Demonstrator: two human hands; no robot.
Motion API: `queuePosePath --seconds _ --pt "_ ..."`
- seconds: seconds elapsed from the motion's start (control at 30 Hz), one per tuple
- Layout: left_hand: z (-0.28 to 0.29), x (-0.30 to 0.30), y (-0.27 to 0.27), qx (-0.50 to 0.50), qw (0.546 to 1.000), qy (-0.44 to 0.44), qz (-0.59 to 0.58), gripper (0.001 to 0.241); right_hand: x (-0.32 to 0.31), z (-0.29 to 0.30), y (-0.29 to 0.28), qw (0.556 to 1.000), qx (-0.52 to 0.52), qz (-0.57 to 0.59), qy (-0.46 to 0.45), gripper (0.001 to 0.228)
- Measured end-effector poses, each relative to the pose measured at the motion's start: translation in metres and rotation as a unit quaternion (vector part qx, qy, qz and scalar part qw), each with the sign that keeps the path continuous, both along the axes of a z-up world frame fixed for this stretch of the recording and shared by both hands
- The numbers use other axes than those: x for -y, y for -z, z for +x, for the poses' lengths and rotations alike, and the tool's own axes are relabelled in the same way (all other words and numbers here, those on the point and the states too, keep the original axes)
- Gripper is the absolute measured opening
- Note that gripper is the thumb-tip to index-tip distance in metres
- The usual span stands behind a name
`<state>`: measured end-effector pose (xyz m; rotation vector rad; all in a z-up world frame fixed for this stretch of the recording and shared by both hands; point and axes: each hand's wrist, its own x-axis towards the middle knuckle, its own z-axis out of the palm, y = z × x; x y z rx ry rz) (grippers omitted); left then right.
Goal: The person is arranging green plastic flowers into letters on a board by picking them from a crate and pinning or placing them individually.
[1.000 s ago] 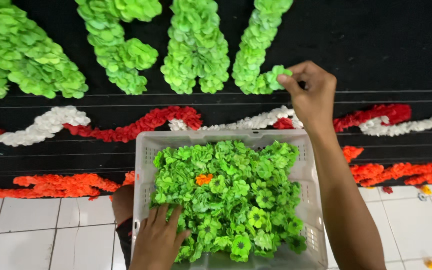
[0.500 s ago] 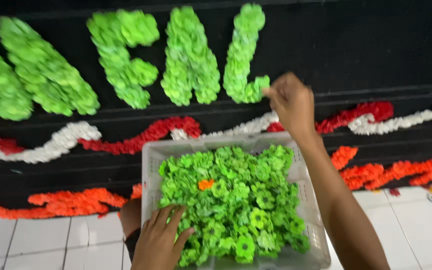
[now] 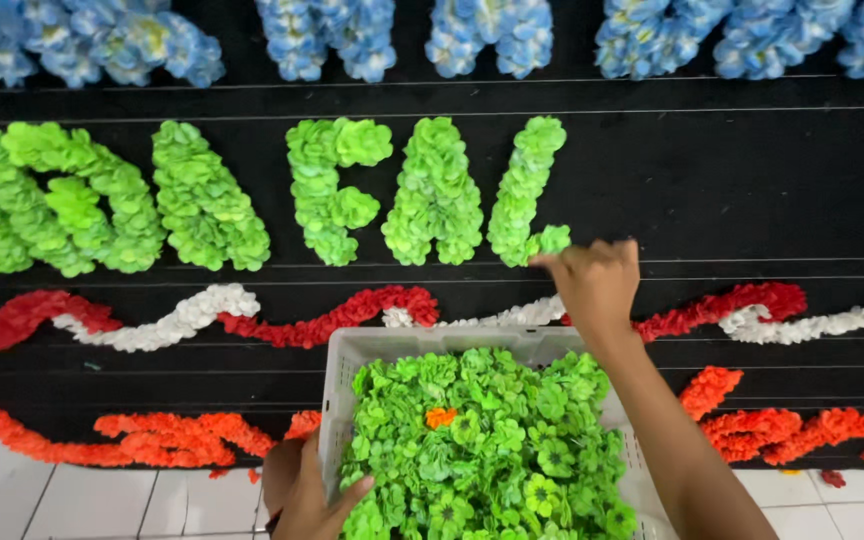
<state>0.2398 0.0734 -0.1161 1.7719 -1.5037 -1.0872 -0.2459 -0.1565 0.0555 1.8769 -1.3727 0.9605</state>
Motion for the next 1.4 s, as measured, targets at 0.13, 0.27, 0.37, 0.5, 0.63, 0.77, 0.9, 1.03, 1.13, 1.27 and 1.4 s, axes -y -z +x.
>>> queuePosePath --seconds 0.13,0.27,0.37,0.5,0.63,0.77,0.9,1.03,1.13,1.27,1.4 --pt "-0.001 -0.01 -0.016 -0.013 0.999 0.029 -0.04 0.108 0.016 0.002 0.011 0.997 -0.049 -0.037 0.043 0.093" --pt "-0.006 -0.012 -0.01 -0.002 1.0 0.006 -0.001 0.103 -0.02 0.0 0.002 1.0 0.012 -0.004 -0.01 0.069" --pt "-0.003 -0.004 -0.018 0.009 0.999 -0.019 0.046 0.093 -0.033 0.004 -0.006 0.995 0.096 0.002 -0.027 0.05" --pt "-0.014 -0.005 -0.036 -0.027 0.993 -0.07 0.094 0.083 -0.042 0.002 -0.028 0.969 0.234 0.071 -0.039 0.036" --pt "-0.007 -0.01 0.0 -0.038 0.997 -0.052 -0.034 0.076 -0.035 0.01 -0.042 0.973 0.191 0.109 -0.077 0.036" --pt "-0.001 -0.009 0.029 -0.094 0.994 -0.038 -0.048 0.068 -0.043 0.01 -0.037 0.95 0.257 0.152 -0.088 0.029" --pt "0.001 -0.014 0.028 -0.148 0.988 -0.024 -0.034 0.073 -0.109 0.009 -0.042 0.935 0.266 0.22 -0.081 0.032" --pt "0.006 -0.028 -0.001 -0.188 0.981 -0.041 0.018 0.073 -0.167 -0.045 -0.012 0.882 0.284 0.371 -0.056 0.032" --pt "0.018 -0.03 0.006 -0.248 0.964 -0.085 0.046 0.086 -0.2 -0.084 -0.002 0.851 0.265 0.452 0.022 0.043" --pt "0.043 -0.022 0.031 -0.218 0.974 -0.053 0.01 0.085 -0.234 -0.092 -0.012 0.811 0.409 0.417 0.013 0.022" --pt "0.016 0.002 0.092 -0.161 0.983 -0.088 0.01 0.089 -0.238 -0.089 -0.005 0.766 0.585 0.261 -0.06 0.017"
